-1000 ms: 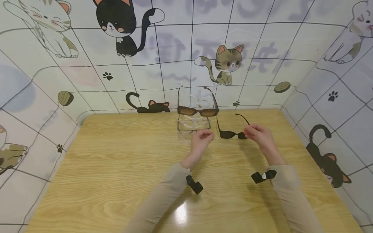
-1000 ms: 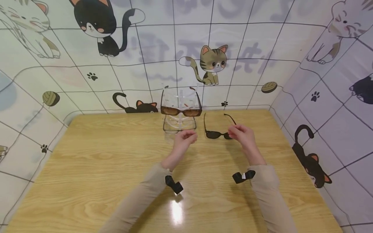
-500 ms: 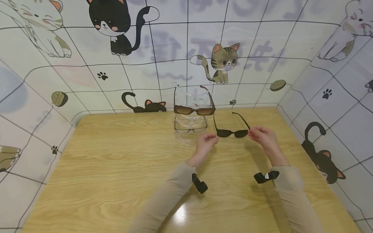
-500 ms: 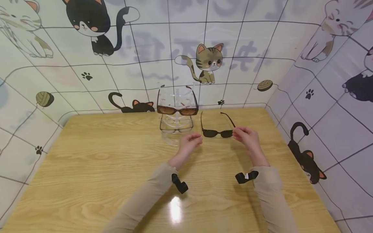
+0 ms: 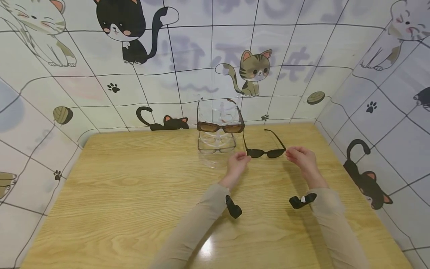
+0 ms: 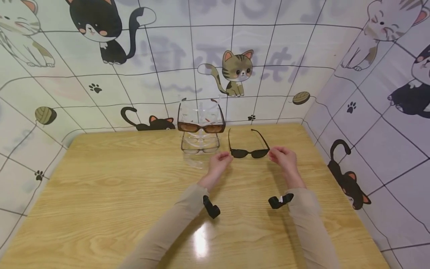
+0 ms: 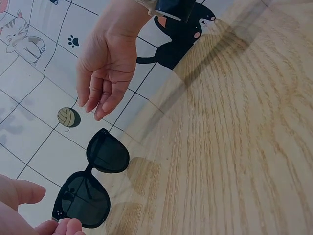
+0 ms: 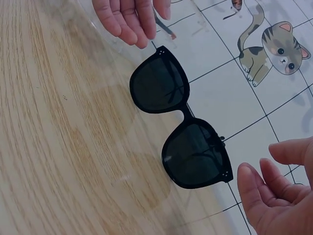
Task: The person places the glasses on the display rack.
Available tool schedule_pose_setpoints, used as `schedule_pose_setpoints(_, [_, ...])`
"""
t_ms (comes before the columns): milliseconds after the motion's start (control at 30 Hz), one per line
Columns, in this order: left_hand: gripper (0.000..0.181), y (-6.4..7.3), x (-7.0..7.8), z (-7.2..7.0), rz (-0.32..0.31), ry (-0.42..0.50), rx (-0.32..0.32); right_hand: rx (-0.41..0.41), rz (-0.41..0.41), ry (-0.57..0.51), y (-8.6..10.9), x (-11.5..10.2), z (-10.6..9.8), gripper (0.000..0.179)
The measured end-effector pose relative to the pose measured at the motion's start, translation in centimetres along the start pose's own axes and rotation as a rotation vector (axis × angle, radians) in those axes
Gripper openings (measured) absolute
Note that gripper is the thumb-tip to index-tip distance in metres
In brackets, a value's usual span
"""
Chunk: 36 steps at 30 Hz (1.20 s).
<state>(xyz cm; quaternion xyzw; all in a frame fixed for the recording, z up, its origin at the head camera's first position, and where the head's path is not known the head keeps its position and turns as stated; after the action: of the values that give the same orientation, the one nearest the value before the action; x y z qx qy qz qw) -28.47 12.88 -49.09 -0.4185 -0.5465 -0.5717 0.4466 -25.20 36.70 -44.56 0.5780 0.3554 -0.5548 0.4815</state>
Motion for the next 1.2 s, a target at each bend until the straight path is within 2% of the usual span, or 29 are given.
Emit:
schedule_pose_setpoints(167, [0.037,-0.2,0.0,0.1,-0.011,-0.028,0.017,0.03,-0.011,0.014,-1.6,1.5,-1.1,0.01])
schedule_pose_setpoints(367, [0.038,-0.5,0.1,0.4,-0.008,-0.053,0.024,0.076,0.001,0.032,-2.6,2.5,-1.8,0.012])
schedule_pose_setpoints(500, [0.038,-0.8,0.0,0.5,-0.011,-0.051,0.035,0.121,0.02,0.138,-2.1,1.8,-1.4,0.032])
schedule_pose_setpoints(567, [0.038,-0.9,-0.1,0.6,-0.014,-0.05,0.036,0.118,0.042,0.235,-1.6,1.1,-0.7,0.043])
schedule_pose_setpoints(667, [0.038,-1.1,-0.2,0.7,-0.021,-0.048,0.032,0.113,0.071,0.274,-1.7,1.1,-0.4,0.051])
schedule_pose_setpoints(700, [0.039,-1.1,-0.2,0.7,-0.022,-0.046,0.029,0.114,0.08,0.275,-1.9,1.3,-0.4,0.052])
schedule_pose_setpoints(733, [0.039,-1.1,-0.2,0.7,-0.022,-0.048,0.03,0.089,0.076,0.223,-2.9,2.2,-0.8,0.049])
schedule_pose_setpoints(900, [0.036,-1.1,0.1,0.5,-0.007,-0.06,0.038,0.093,0.069,0.224,-3.4,2.5,-0.7,0.048])
schedule_pose_setpoints(933, [0.035,-1.1,0.2,0.5,-0.003,-0.06,0.04,0.088,0.063,0.228,-3.4,2.5,-0.6,0.048])
schedule_pose_setpoints(967, [0.034,-1.0,0.2,0.5,0.0,-0.061,0.043,0.108,0.067,0.287,-2.6,1.7,-0.1,0.052])
schedule_pose_setpoints(1067, [0.031,-1.1,0.3,0.4,0.008,-0.059,0.046,0.105,0.055,0.218,-3.0,2.3,-0.6,0.048])
schedule_pose_setpoints(1200, [0.027,-1.1,0.3,0.4,0.016,-0.058,0.043,0.105,0.045,0.217,-2.7,2.2,-0.7,0.046])
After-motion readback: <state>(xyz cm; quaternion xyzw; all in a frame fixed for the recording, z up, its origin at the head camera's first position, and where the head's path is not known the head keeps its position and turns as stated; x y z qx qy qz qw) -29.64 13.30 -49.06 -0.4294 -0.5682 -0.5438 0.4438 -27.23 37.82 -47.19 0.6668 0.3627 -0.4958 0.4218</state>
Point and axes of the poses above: each hand's wrist, its own y-axis away from the middle knuckle, its own z-axis out of the palm, x = y × z, the point moved 8 cm from there along -y, towards the middle knuckle, and after that the axes turned 3 degrees about x, right-handed, at the moved point
